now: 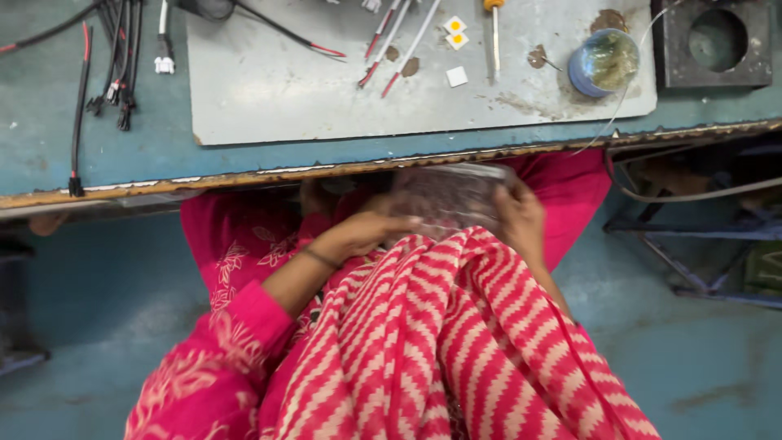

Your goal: The person solders small LED chips onto wire leads at a workbench, holding a soldering iron in one hand and solder wire in the other, dipping components in flux and setting finished wired LEDs aside while picking up new LED chips and wires.

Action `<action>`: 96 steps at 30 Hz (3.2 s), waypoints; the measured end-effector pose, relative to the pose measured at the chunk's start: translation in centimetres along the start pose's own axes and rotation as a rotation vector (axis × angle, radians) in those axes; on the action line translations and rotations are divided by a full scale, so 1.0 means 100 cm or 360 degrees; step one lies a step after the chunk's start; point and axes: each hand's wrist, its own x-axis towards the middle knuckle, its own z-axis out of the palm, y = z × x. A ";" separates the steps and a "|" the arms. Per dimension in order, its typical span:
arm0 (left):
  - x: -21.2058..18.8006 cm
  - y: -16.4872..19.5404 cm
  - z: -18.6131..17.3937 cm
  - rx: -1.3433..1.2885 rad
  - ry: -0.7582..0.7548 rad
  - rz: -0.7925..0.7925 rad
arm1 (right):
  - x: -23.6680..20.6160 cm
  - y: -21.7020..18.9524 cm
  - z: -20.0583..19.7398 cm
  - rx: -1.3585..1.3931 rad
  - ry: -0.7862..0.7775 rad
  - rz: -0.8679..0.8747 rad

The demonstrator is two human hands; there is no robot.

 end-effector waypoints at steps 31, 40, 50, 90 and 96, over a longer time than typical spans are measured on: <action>0.000 0.136 -0.029 -0.0357 0.1134 0.0452 | 0.049 0.022 -0.012 -0.0358 -0.0885 0.0635; -0.041 0.105 -0.044 0.0742 0.0576 -0.0107 | 0.007 -0.033 -0.029 -0.0972 -0.0941 0.0405; -0.168 0.245 0.044 0.1977 0.0950 0.0815 | -0.010 -0.160 0.029 -0.1020 -0.0334 -0.0442; -0.057 0.180 0.058 0.2106 0.1019 0.1536 | 0.016 -0.157 0.132 -0.1623 -0.0296 -0.1401; -0.047 0.179 0.063 0.2221 0.1041 0.1576 | 0.008 -0.147 0.137 -0.1433 -0.0151 -0.1260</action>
